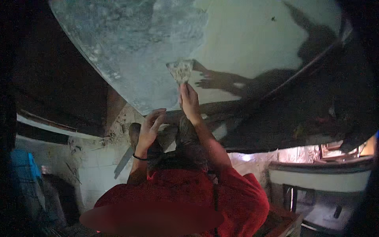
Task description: The person scrapes old paint and plaster from a wall and ceiling using a putty knife.
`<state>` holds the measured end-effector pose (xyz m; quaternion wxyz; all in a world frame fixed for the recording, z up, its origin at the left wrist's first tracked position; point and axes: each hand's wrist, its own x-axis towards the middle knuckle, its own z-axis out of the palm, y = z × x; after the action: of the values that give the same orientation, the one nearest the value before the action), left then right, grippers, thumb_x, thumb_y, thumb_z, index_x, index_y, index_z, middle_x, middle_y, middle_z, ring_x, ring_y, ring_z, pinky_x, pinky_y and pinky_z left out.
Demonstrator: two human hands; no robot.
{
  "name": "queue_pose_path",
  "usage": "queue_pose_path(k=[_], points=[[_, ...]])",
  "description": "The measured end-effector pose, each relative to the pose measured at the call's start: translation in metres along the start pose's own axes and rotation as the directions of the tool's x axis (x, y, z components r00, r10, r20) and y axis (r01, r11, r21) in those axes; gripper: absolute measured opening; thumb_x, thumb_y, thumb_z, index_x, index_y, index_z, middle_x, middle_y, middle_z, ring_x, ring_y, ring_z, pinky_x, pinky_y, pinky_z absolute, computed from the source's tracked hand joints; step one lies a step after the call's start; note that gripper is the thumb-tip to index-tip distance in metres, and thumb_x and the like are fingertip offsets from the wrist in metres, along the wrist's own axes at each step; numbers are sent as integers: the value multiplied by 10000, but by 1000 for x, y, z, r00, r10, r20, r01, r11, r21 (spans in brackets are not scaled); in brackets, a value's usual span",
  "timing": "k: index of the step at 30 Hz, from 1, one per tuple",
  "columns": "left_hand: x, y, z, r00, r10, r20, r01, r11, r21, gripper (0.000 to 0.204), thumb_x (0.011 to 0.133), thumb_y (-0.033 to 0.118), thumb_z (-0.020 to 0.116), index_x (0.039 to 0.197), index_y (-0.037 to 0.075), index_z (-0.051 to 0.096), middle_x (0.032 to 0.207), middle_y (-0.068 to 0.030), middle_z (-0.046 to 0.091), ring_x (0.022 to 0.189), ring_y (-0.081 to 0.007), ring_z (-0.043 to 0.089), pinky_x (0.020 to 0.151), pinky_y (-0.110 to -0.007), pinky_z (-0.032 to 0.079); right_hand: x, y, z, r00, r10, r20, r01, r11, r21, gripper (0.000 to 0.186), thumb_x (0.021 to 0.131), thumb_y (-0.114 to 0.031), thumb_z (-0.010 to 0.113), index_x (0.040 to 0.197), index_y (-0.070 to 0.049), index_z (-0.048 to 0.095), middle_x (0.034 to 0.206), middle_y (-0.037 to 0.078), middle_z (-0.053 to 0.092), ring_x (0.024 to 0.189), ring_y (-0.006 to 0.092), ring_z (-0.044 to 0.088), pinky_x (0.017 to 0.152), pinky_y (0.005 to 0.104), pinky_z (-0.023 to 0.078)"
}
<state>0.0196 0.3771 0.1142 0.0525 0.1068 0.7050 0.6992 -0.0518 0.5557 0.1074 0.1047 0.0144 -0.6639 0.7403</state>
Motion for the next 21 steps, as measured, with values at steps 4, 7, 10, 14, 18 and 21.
queue_pose_path(k=[4,7,10,14,18,21], points=[[-18,0,-27,997,-61,-57,67,992,108,308,969,193,534,1192,-14,583,988,-62,628,863,-114,559,759,-276,464,2,-18,16,997,63,41,-67,992,107,430,1005,-458,389,805,-95,500,590,-62,382,474,36,327,426,237,267],[-27,-6,-38,988,-112,-110,108,993,-41,303,958,199,561,1164,-21,591,934,-47,632,801,-96,548,705,-257,447,0,-2,23,994,108,25,-111,979,171,464,1002,-480,369,748,-108,484,564,-50,383,442,58,327,421,239,257],[-30,-6,-43,985,-93,-148,93,996,-5,314,957,215,562,1167,-17,595,974,-60,643,859,-108,567,771,-239,446,12,-13,7,1000,21,-2,-21,1000,15,465,979,-515,422,786,-98,489,612,-63,393,470,39,343,421,221,291],[-27,2,-47,985,-151,-80,156,986,65,297,952,195,567,1164,-11,597,990,-72,650,912,-125,579,808,-248,450,19,-43,8,999,-37,25,37,999,-5,458,983,-504,423,811,-87,504,671,-61,414,541,37,377,467,210,330],[-19,-3,-38,996,-63,-66,65,997,32,285,962,205,545,1160,8,605,1018,-61,642,914,-122,584,813,-268,469,0,-11,-4,990,141,-2,-140,982,-129,449,992,-472,424,836,-65,536,690,-48,427,567,64,402,516,239,354],[-18,-1,-32,993,-97,-64,100,994,44,277,953,188,555,1150,-1,602,1018,-79,650,914,-142,601,795,-280,471,6,-6,-10,996,93,-1,-92,984,-152,452,967,-543,426,796,-134,515,566,-70,379,456,36,334,408,218,269]])
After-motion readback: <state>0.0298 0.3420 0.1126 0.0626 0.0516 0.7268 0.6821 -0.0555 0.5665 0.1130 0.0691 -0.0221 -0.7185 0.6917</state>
